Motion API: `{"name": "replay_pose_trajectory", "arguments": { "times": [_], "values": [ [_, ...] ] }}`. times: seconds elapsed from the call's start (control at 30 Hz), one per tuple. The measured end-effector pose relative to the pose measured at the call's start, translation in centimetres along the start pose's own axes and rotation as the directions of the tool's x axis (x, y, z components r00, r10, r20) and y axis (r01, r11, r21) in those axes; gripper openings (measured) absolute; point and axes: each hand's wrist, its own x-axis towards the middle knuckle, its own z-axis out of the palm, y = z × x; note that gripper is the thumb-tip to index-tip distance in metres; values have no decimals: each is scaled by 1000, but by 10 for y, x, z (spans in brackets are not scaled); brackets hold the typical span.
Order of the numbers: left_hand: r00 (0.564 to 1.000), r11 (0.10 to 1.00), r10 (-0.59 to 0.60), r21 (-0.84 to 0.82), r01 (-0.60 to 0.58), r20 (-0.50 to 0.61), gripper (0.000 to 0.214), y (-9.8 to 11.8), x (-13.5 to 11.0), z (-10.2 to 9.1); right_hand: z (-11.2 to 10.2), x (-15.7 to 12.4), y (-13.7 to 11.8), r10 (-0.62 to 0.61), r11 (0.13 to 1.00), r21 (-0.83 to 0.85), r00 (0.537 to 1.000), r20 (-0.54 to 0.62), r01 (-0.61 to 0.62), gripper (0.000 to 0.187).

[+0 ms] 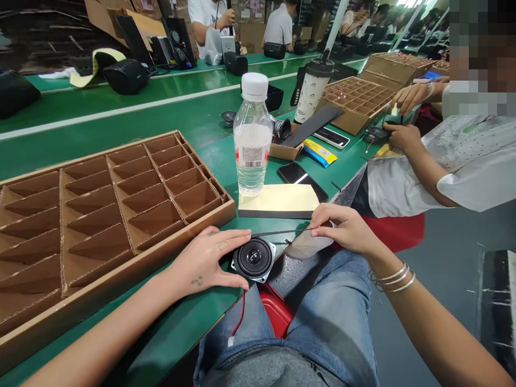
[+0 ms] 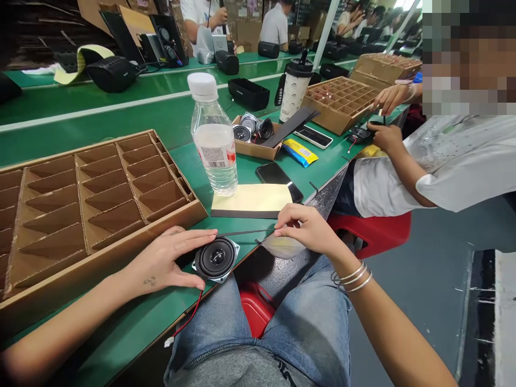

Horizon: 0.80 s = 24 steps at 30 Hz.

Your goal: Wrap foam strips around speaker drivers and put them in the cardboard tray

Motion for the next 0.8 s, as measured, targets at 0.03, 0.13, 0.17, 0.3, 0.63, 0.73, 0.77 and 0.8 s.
{"name": "replay_pose_trajectory", "arguments": {
  "times": [0.03, 0.13, 0.17, 0.3, 0.63, 0.73, 0.77, 0.8],
  "values": [
    [1000, 1000, 11, 21, -11, 24, 67, -1, 2, -3, 0, -1, -1, -9, 1000, -8, 1000, 3, 9, 17],
    [995, 994, 9, 105, -20, 102, 64, 0, 7, -10, 2, -5, -2, -37, 999, -36, 999, 6, 37, 15],
    [992, 991, 3, 134, -20, 126, 65, 1, 9, -12, 3, -7, -2, -41, 998, -42, 999, 5, 41, 15],
    [982, 976, -35, 218, -7, 187, 68, 6, 14, -17, 8, -13, -3, -45, 998, -37, 999, -29, 44, 13],
    [955, 956, -97, 292, 12, 279, 69, 15, 22, -22, 18, -27, -20, -117, 986, -120, 993, -10, 115, 9],
    [955, 942, -102, 335, 3, 279, 68, 19, 23, -24, 20, -27, -25, -139, 978, -156, 990, -1, 137, 12],
    [956, 939, -97, 345, -5, 278, 68, 20, 23, -24, 21, -27, -27, -146, 976, -166, 989, 5, 145, 14],
    [957, 935, -93, 356, -11, 273, 67, 21, 23, -24, 22, -27, -28, -154, 973, -173, 988, 10, 153, 15]
  ]
}}
